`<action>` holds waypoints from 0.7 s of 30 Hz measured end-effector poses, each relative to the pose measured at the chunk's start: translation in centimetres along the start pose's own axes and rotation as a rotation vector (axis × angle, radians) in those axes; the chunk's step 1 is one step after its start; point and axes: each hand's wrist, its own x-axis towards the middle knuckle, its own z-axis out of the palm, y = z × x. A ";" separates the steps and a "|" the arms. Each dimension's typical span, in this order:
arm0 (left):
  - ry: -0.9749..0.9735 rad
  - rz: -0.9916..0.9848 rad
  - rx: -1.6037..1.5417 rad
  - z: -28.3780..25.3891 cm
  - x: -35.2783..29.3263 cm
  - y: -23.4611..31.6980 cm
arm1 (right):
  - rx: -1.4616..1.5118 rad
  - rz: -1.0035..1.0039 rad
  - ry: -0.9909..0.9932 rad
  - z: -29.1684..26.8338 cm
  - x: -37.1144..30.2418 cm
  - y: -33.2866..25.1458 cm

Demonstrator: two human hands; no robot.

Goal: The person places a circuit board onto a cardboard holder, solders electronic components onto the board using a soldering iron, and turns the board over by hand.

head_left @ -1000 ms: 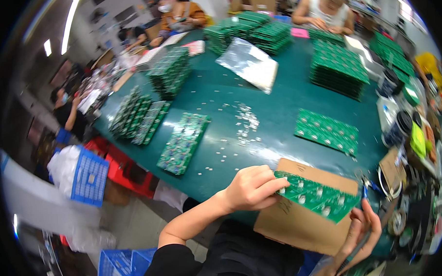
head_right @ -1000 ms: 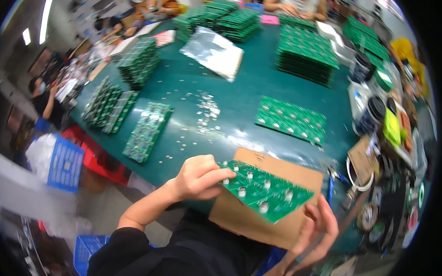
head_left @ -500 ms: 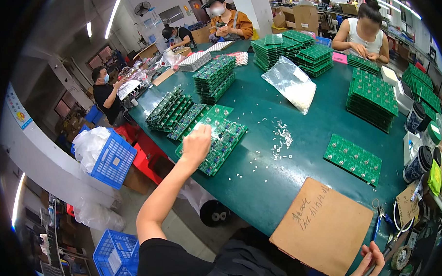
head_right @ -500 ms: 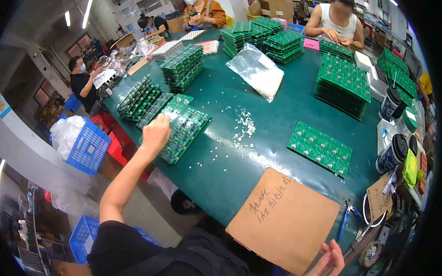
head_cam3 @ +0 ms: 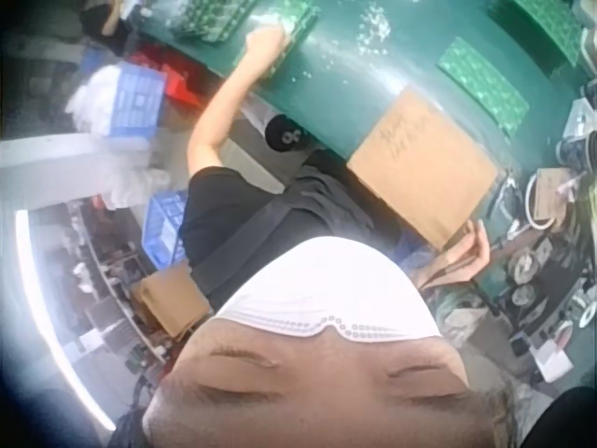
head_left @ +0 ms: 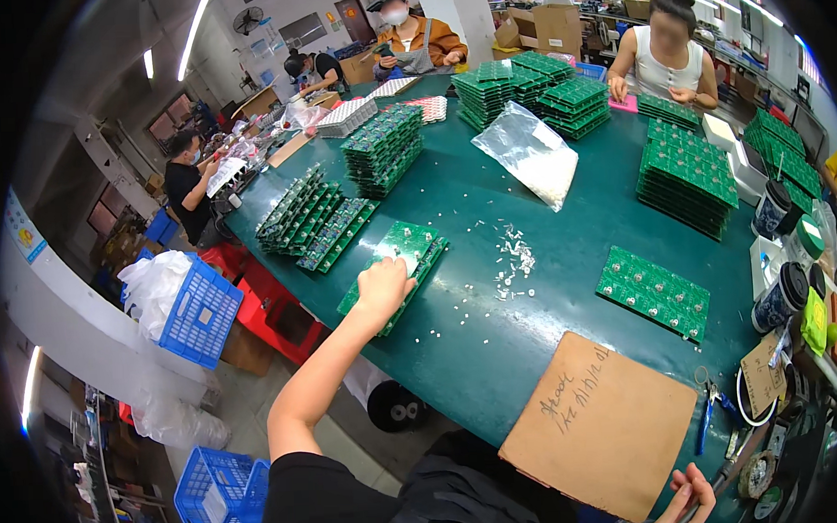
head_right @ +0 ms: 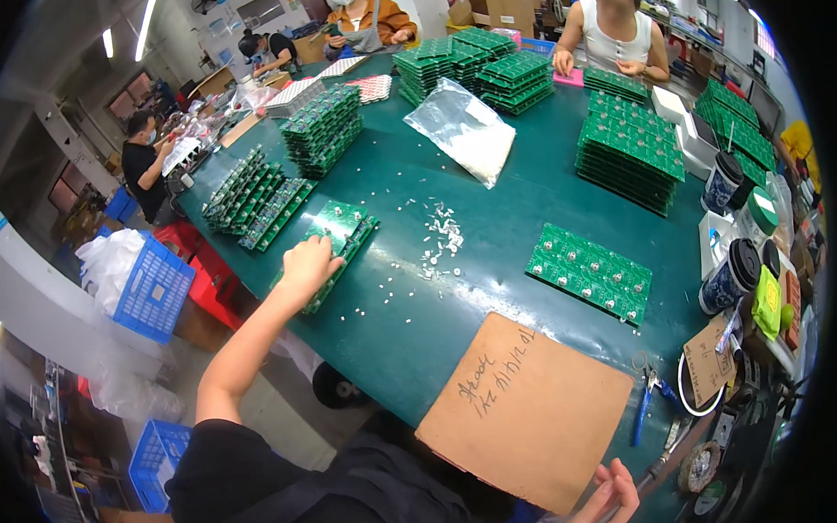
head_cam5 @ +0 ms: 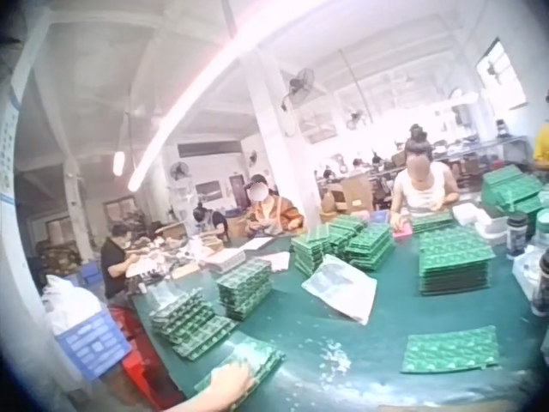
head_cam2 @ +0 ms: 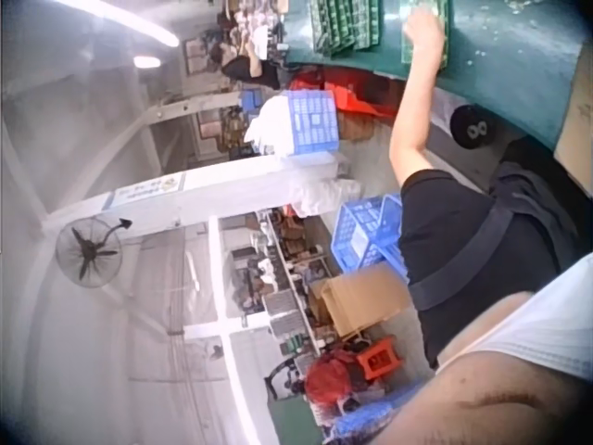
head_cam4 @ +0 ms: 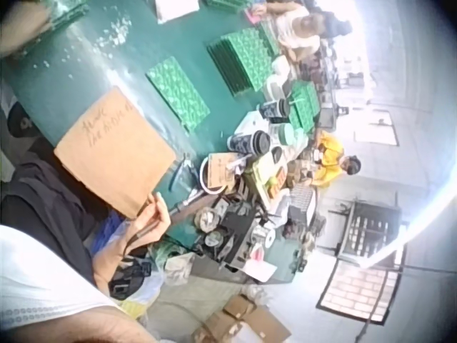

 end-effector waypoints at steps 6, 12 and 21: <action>0.216 0.099 -0.067 -1.2 -1.1 1.8 | 0.031 -0.086 -0.075 0.0 0.1 0.6; 0.452 0.437 -0.618 -9.3 -3.3 12.9 | -0.298 -0.396 -0.233 2.1 5.6 -0.5; 0.220 0.557 -0.870 -3.0 5.1 24.9 | -0.788 -0.730 -0.289 7.3 18.4 7.8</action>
